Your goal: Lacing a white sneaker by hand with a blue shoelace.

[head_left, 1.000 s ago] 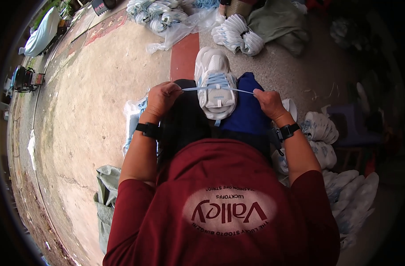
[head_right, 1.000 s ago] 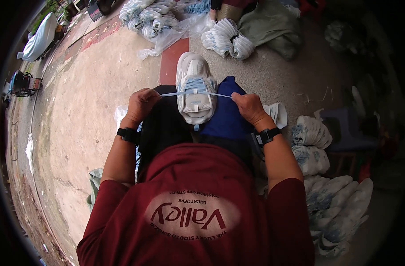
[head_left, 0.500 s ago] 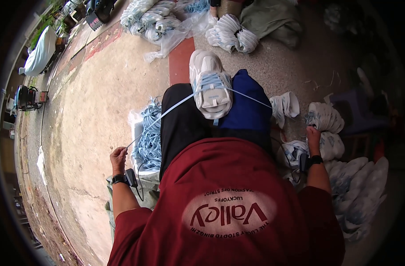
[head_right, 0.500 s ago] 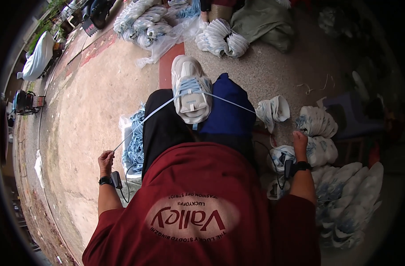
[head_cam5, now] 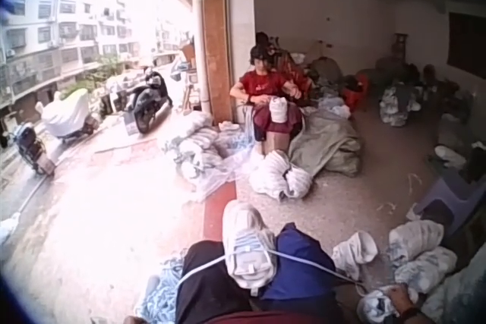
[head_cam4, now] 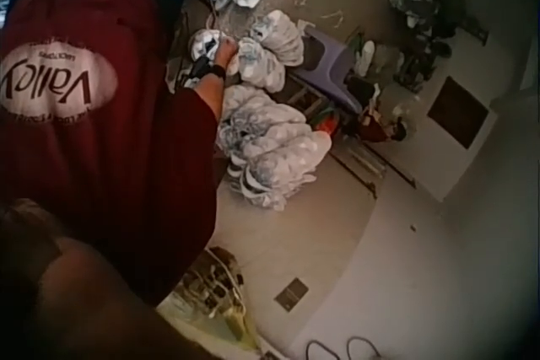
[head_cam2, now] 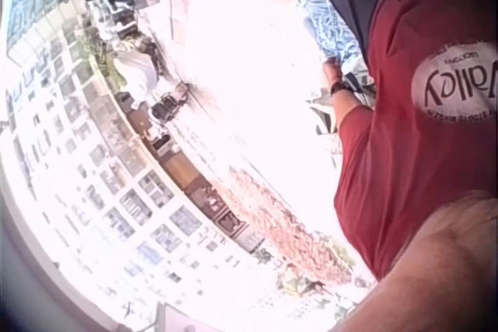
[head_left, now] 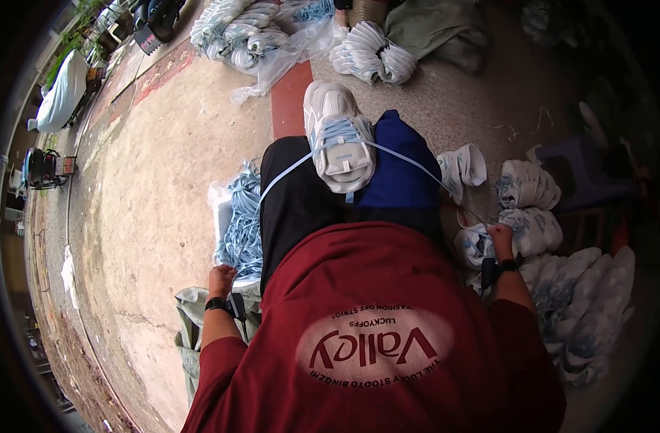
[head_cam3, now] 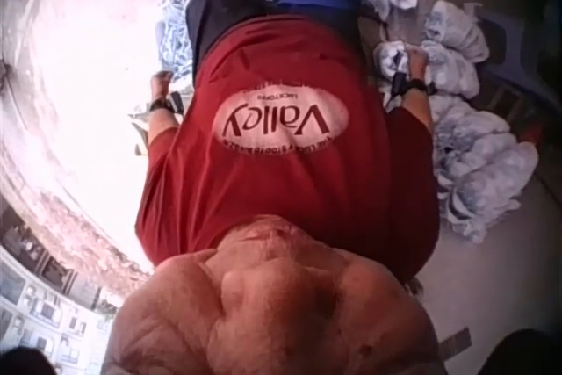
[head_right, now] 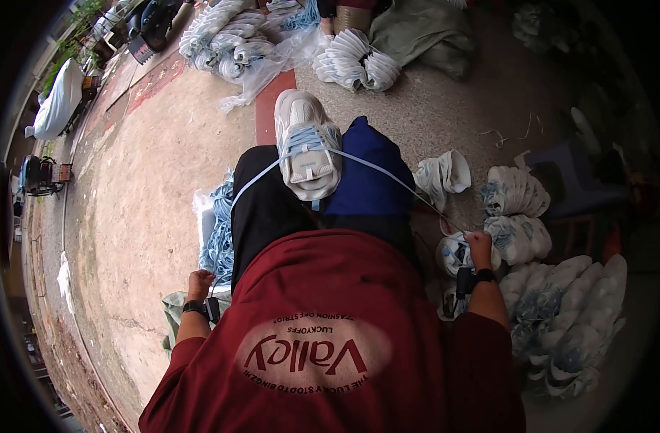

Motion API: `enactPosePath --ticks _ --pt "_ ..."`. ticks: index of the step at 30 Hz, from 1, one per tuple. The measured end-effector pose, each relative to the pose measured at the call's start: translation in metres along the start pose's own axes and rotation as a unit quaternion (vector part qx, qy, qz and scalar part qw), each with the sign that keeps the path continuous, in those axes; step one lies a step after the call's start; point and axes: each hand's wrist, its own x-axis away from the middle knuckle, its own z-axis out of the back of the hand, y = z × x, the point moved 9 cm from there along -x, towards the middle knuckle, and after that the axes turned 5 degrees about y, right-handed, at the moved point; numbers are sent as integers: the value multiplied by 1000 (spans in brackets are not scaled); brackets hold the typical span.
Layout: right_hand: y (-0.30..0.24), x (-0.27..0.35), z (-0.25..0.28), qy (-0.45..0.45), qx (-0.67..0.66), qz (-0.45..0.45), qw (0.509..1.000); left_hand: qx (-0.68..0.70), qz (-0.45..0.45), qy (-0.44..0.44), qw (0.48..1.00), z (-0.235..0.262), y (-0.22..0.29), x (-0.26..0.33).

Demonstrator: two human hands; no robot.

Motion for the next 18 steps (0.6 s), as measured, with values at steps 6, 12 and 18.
enactPosePath --ticks 6,12,18 --pt "-108 -13 -53 -283 -261 -221 896 -132 -25 53 989 16 37 15" --pt "-311 -28 -109 -441 -317 -31 839 -35 35 -16 999 0 34 19" --pt "-407 -58 -167 -280 -157 331 887 379 63 -175 907 -34 155 18"
